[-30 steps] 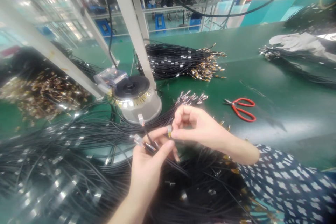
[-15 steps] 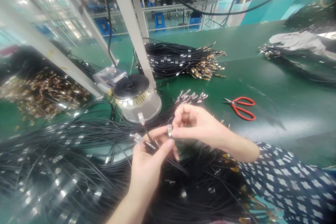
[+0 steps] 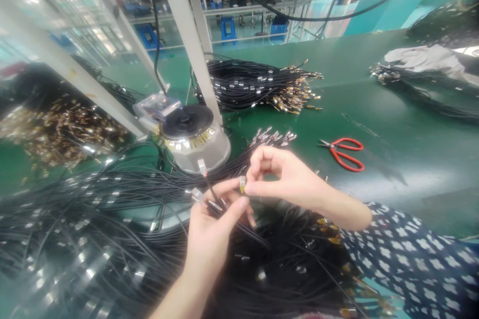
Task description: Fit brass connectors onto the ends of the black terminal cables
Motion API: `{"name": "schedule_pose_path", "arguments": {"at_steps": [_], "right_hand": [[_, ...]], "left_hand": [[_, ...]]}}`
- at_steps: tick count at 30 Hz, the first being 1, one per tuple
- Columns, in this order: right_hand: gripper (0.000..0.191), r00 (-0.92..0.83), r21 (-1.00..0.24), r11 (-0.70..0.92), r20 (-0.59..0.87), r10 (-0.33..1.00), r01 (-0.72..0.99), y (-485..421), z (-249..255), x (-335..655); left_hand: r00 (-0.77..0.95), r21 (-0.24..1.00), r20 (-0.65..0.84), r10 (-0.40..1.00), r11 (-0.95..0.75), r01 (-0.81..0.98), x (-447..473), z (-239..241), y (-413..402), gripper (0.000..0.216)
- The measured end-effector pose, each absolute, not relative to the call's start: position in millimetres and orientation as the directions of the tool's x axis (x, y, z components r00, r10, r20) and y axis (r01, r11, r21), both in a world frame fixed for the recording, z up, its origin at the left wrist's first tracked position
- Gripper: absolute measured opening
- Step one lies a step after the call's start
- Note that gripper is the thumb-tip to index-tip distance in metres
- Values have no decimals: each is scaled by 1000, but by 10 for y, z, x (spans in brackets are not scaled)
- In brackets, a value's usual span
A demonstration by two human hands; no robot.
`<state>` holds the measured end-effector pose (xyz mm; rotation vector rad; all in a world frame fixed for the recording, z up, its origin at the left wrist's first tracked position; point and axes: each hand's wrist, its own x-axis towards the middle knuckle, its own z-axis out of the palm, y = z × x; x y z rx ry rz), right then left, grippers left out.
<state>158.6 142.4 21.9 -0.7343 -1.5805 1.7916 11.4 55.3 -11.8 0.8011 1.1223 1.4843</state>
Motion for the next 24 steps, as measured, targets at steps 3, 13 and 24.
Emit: {"name": "schedule_pose_path", "arguments": {"at_steps": [3,13,24], "right_hand": [[35,-641,-996,-59,2,767,-74,1428,227,1587],[34,-629,-999,-27,0,777,-34,1438,230,1591],[20,-518,-968,216,123,846,124,1310,262,1527]], "left_hand": [[-215,939,-70,974,-8,-343,121,-106,561,22],[-217,938,-73,973,-6,-346,129,-80,557,22],[-272,908,-137,953,11,-419,131,-97,594,15]]}}
